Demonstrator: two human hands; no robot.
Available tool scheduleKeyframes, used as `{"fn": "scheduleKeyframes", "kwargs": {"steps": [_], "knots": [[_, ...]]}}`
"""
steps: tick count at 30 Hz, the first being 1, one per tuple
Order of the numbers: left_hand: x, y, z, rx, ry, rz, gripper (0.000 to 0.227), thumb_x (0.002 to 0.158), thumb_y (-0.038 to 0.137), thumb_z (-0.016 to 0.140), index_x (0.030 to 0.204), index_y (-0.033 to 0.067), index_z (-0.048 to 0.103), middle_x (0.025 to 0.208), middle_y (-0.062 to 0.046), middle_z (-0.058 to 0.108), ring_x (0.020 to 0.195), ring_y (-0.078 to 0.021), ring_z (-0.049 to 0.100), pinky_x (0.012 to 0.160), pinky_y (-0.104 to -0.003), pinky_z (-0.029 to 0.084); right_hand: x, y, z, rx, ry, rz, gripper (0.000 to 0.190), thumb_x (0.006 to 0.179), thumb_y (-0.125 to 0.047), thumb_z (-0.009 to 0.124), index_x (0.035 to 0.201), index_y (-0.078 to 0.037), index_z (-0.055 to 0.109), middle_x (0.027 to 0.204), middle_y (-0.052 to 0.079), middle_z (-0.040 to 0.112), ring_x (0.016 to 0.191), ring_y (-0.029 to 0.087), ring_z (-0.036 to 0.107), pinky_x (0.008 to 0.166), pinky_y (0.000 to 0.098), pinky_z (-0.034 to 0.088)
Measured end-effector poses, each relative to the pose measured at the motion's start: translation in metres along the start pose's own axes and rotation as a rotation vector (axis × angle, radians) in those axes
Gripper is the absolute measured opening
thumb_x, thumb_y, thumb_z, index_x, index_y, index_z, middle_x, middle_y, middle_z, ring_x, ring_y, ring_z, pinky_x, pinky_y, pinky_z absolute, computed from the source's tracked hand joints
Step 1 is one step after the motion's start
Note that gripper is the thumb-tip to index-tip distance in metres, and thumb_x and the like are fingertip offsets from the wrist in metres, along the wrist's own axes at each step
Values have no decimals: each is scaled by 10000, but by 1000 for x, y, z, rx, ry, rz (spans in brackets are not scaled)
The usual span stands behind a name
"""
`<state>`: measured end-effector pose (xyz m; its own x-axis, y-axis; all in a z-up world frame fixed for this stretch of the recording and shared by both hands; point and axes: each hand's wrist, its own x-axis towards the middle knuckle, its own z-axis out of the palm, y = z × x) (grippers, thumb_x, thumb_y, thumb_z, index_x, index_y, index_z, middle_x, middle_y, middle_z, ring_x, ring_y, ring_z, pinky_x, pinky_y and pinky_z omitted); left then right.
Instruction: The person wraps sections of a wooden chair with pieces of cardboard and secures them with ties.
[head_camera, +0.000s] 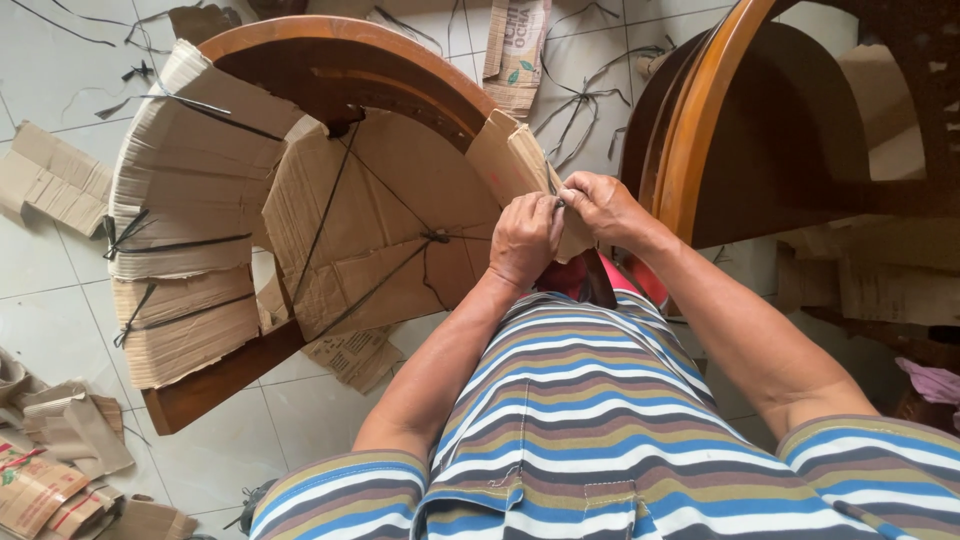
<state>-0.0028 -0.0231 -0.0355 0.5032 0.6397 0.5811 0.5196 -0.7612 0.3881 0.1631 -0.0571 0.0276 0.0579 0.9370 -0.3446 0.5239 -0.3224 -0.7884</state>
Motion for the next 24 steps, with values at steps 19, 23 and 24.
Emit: {"fn": "scheduleKeyframes", "kwargs": {"steps": [19,23,24], "knots": [[-9,-1,1,115,-90,-27,90,821,172,582,792,133,507,711,-6,472,650,-213,581,593,-328,493,8,41,23,-112,261,42,254,1050,-280,654,919,-62,659,753,199,663,781,419,671,674,492,526],[-19,-6,4,-34,-155,-171,96,798,174,601,798,137,512,703,-27,480,656,-259,608,594,-356,516,15,64,41,-74,391,71,286,1045,-274,655,888,-36,632,751,228,652,789,434,675,685,503,522],[-21,-5,5,-89,-180,-262,108,777,168,615,773,144,510,698,-36,491,666,-272,624,595,-363,526,17,72,47,-46,416,87,281,1042,-288,652,888,-53,638,748,210,656,796,416,683,686,491,525]]}}
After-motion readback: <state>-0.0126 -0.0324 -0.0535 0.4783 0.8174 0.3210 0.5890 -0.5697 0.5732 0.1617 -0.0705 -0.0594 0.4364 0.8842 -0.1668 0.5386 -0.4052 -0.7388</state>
